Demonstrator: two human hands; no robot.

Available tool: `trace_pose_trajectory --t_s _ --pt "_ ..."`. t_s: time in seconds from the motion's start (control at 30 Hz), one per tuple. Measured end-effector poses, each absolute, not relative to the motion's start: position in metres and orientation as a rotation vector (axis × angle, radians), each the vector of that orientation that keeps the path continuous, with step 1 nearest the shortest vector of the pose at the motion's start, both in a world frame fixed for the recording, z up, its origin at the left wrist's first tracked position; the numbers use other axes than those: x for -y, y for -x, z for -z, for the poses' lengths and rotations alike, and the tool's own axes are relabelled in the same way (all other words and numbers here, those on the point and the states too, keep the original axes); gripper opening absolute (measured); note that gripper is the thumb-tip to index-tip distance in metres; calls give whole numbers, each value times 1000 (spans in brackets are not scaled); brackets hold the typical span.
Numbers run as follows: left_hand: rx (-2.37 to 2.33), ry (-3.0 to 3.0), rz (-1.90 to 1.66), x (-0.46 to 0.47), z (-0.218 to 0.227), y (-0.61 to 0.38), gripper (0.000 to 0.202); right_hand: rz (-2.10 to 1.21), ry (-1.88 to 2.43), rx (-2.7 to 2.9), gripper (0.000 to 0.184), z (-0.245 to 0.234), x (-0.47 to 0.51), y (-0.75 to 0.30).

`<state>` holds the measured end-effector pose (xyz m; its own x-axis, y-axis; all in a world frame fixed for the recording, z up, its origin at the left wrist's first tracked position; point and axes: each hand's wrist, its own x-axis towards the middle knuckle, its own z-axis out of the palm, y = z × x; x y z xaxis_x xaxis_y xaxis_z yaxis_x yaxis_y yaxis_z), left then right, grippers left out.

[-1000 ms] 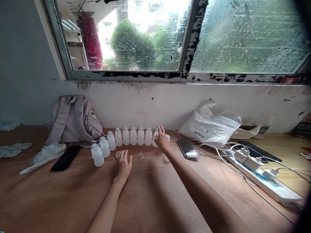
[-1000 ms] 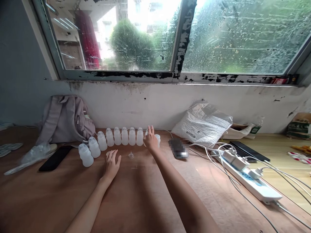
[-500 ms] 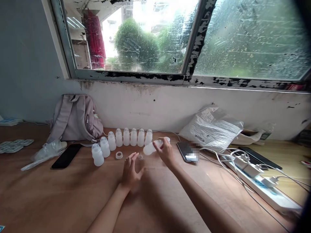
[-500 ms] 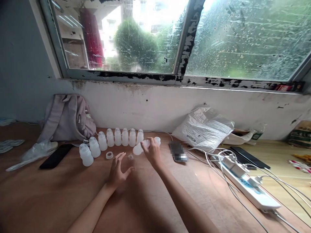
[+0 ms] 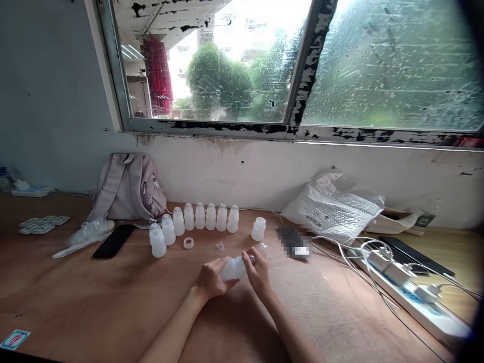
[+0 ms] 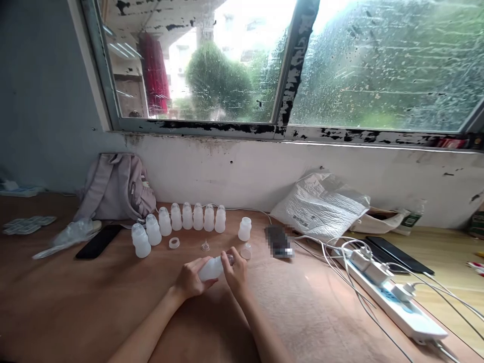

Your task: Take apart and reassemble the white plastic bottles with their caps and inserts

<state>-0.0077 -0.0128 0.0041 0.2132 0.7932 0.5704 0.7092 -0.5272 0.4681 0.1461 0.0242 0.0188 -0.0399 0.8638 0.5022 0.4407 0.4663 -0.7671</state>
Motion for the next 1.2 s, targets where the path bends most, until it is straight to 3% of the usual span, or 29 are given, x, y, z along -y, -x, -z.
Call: trace_pose_trajectory --t_s 0.27,0.67,0.8,0.93,1.1,1.2 --pt "-1321 -2100 -1103 17 -22 -9 33 -639 1044 1492 28 -18 -26 -158" --pt "-1009 -1586 -967 -5 -12 -8 30 -613 1016 1409 22 -5 -32 -160" --pt "-845 -1302 -760 -6 -10 0 33 -612 1043 1332 24 -8 -34 -164" --pt "-706 -1085 -721 -7 -8 17 38 -444 1210 1189 21 -9 -45 -178" --pt "-744 -1011 -905 -11 -10 27 44 -55 1271 1410 38 5 -65 -185" --pt "-770 -1028 -948 -11 -12 27 43 170 1308 1630 32 14 -72 -180"
